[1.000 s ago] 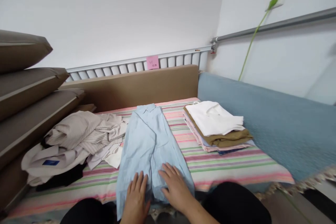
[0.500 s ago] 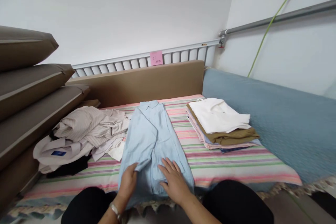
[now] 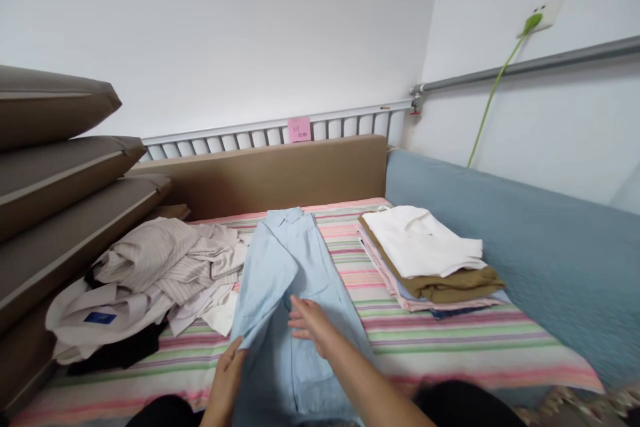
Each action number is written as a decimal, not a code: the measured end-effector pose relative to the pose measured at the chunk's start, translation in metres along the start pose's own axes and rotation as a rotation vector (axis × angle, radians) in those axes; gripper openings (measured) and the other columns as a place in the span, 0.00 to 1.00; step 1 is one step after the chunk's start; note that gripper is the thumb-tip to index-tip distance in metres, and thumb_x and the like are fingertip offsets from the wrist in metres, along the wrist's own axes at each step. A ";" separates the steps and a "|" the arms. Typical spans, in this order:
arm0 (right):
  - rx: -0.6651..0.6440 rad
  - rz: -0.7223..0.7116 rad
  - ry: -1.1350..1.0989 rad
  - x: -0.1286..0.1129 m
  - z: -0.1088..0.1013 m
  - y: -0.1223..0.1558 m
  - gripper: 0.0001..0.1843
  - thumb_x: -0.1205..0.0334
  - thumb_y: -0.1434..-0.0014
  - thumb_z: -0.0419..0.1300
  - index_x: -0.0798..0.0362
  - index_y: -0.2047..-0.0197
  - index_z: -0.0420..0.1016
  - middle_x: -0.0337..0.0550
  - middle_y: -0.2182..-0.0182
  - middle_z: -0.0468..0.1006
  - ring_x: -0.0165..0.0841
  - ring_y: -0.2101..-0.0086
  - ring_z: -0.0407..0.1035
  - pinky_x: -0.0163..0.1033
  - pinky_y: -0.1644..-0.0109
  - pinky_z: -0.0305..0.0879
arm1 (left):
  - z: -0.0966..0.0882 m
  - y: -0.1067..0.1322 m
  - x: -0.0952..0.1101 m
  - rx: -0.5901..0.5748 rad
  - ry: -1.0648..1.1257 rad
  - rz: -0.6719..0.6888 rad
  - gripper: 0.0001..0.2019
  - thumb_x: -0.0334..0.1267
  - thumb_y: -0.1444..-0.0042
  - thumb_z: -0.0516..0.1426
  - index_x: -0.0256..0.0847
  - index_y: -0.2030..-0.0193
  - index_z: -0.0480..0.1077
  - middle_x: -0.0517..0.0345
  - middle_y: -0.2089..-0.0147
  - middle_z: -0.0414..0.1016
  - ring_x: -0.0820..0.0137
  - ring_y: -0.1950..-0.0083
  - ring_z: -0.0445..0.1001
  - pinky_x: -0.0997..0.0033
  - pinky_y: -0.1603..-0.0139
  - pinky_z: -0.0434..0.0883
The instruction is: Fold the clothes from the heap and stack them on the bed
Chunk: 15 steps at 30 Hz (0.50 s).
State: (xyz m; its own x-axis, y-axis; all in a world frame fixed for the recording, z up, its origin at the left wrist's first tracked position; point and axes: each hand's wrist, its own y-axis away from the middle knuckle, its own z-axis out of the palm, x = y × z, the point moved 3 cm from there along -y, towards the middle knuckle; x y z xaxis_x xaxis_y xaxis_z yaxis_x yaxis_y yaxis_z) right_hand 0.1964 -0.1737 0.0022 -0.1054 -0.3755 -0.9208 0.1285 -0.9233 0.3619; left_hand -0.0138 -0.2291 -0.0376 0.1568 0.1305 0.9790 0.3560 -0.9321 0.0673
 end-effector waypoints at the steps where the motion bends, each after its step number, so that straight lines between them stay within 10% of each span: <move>1: -0.033 0.029 -0.031 -0.003 0.011 -0.010 0.30 0.39 0.47 0.53 0.56 0.53 0.68 0.56 0.58 0.76 0.39 0.62 0.74 0.45 0.59 0.70 | 0.003 0.002 0.004 -0.041 -0.026 0.059 0.20 0.45 0.54 0.54 0.35 0.57 0.74 0.47 0.52 0.77 0.56 0.45 0.70 0.58 0.43 0.66; 10: 0.183 -0.257 0.299 -0.037 0.054 -0.082 0.22 0.70 0.58 0.55 0.60 0.55 0.71 0.55 0.58 0.78 0.42 0.58 0.72 0.43 0.52 0.67 | 0.024 0.016 0.043 -0.346 -0.330 0.530 0.21 0.31 0.49 0.49 0.40 0.49 0.71 0.48 0.49 0.75 0.63 0.47 0.71 0.58 0.43 0.66; 15: 0.312 -0.473 0.530 -0.035 0.037 -0.082 0.30 0.72 0.57 0.51 0.58 0.47 0.68 0.50 0.51 0.75 0.38 0.50 0.68 0.39 0.44 0.60 | 0.040 0.031 0.057 -0.416 -0.419 0.472 0.24 0.27 0.50 0.46 0.35 0.47 0.69 0.44 0.47 0.72 0.61 0.44 0.68 0.57 0.41 0.63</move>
State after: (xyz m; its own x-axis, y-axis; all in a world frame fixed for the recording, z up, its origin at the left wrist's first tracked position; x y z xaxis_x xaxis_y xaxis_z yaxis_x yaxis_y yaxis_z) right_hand 0.1530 -0.0875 0.0099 0.4164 0.0803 -0.9056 -0.1042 -0.9853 -0.1352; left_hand 0.0432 -0.2370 0.0123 0.5734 -0.2738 0.7721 -0.2000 -0.9608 -0.1921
